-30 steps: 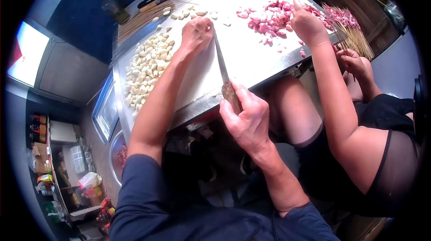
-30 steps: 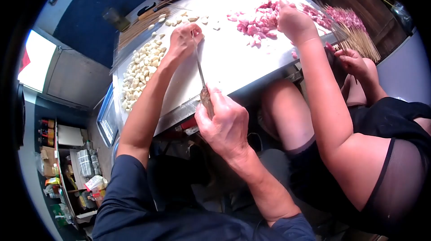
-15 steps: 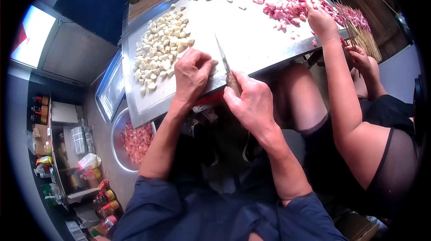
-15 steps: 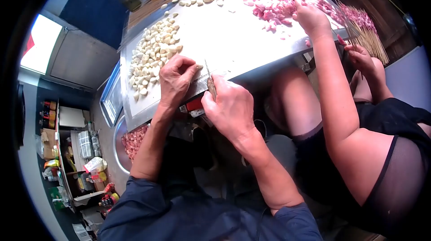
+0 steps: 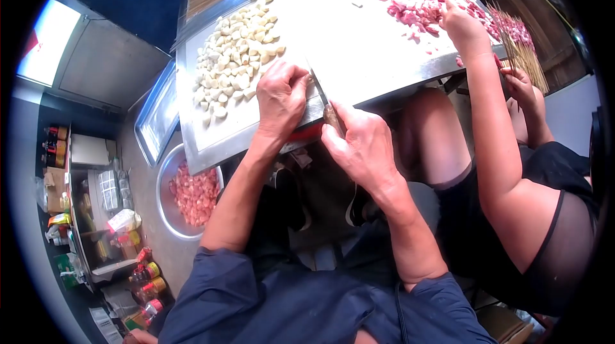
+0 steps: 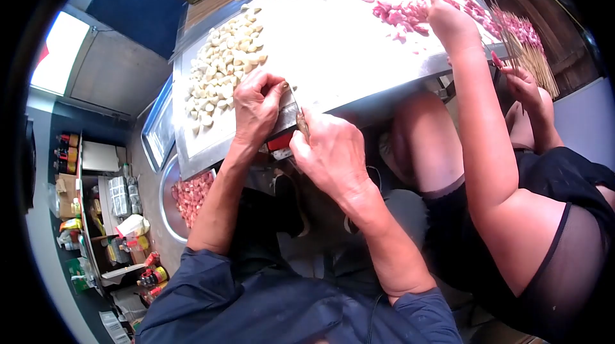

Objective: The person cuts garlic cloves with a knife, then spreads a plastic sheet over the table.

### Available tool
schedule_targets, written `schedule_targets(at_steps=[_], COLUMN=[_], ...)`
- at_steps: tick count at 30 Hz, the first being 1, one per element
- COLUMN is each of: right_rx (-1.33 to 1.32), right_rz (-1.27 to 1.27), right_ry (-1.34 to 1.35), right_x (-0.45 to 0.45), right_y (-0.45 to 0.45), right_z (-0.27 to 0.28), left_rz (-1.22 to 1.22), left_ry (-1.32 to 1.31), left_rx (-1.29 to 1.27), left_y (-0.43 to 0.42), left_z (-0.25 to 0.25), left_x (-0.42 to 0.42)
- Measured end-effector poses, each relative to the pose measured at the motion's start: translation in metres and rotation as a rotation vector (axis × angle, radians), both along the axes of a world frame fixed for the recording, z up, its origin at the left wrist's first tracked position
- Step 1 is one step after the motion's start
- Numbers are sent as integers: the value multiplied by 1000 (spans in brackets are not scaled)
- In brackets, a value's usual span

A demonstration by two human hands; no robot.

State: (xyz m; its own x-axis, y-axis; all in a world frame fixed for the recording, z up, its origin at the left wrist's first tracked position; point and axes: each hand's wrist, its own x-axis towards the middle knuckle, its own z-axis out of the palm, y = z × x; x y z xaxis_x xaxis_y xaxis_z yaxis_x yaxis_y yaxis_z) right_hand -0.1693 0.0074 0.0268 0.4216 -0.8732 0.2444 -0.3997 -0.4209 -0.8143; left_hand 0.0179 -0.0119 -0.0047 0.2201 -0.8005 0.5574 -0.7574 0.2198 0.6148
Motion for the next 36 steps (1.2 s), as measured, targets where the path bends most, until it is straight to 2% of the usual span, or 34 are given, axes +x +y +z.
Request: schedule_targets(at_steps=[7,13,22,24,29,31,33,35,36], right_rx=[-7,99,-50,-26,-45,-46,-44,-46,-39], right_rz=[24,50,12,-14,-94,-104,-149,-175,-187], right_ry=[21,5,162,78,-87,-158,-253,-272,-282], right_x=[-2,0,24,23,22,21,20,15,12], right_y=[-5,-12,-28,-25,-10,-10,-11,-11,-12], right_z=[0,3,0,-3,-5,-3,-3,2,3], left_rz=[-9,-15,-39,-64,178,194,94,-71,-124], left_ry=[-13,-22,21,55,-312,-346,-313,-291,-366], left_rx=[-17,-14,11,39,-167,-194,-237,-159,-126], left_y=[-1,-2,2,3,-2,-4,-6,-9,-11], left_z=[1,2,3,5,5,8,13,18,18], left_x=[0,1,-1,-3,23,25,23,9,7])
